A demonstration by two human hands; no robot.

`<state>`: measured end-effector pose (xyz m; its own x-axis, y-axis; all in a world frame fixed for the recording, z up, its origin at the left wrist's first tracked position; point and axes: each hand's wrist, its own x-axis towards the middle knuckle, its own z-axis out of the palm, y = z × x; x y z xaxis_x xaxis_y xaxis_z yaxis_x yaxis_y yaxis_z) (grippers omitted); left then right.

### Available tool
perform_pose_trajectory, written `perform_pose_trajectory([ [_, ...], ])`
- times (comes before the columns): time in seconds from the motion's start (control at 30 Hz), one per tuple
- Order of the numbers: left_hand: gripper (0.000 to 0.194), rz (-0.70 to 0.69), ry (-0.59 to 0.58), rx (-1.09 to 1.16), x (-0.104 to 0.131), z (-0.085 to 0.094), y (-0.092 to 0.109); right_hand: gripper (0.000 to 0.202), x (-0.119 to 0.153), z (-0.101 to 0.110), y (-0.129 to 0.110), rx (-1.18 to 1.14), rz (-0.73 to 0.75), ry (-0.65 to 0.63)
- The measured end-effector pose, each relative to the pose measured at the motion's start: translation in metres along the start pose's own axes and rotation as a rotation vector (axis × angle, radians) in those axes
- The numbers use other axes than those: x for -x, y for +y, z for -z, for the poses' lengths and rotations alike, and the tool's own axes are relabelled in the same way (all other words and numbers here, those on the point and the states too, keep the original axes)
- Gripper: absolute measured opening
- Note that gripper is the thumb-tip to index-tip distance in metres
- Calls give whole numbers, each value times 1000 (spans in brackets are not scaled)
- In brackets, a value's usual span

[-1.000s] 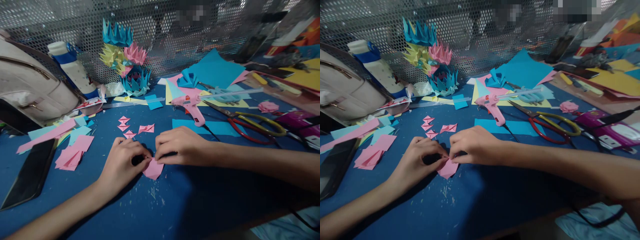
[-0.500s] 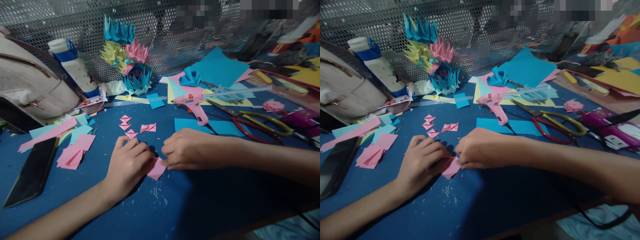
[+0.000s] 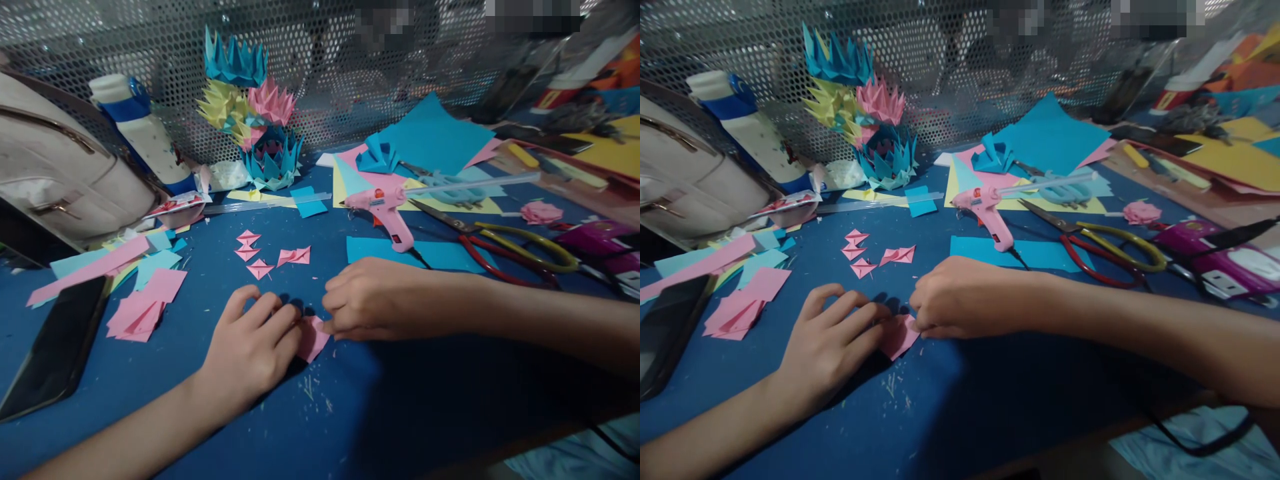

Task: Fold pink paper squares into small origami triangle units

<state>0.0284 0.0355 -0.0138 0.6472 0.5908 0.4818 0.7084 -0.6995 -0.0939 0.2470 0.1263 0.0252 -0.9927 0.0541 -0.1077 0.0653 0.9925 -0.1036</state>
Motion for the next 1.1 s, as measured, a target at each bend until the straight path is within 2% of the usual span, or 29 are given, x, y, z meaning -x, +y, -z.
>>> perform_pose_trajectory([
  [0.17,41,18,-2,23,7,0,4,18,1,2,-1,-2,-6,-20],
  [0.43,41,59,-13,58,14,1,7,22,-1,-2,-6,-22,-148,27],
  [0.8,43,130,-23,10,23,5,6,30,-4,-2,-3,-100,-140,-10],
  [0.97,45,96,-27,36,23,7,5,29,-5,1,-2,-127,-153,-22],
  [1.1,40,30,-40,59,25,3,2,27,-6,-4,-3,-293,-211,77],
])
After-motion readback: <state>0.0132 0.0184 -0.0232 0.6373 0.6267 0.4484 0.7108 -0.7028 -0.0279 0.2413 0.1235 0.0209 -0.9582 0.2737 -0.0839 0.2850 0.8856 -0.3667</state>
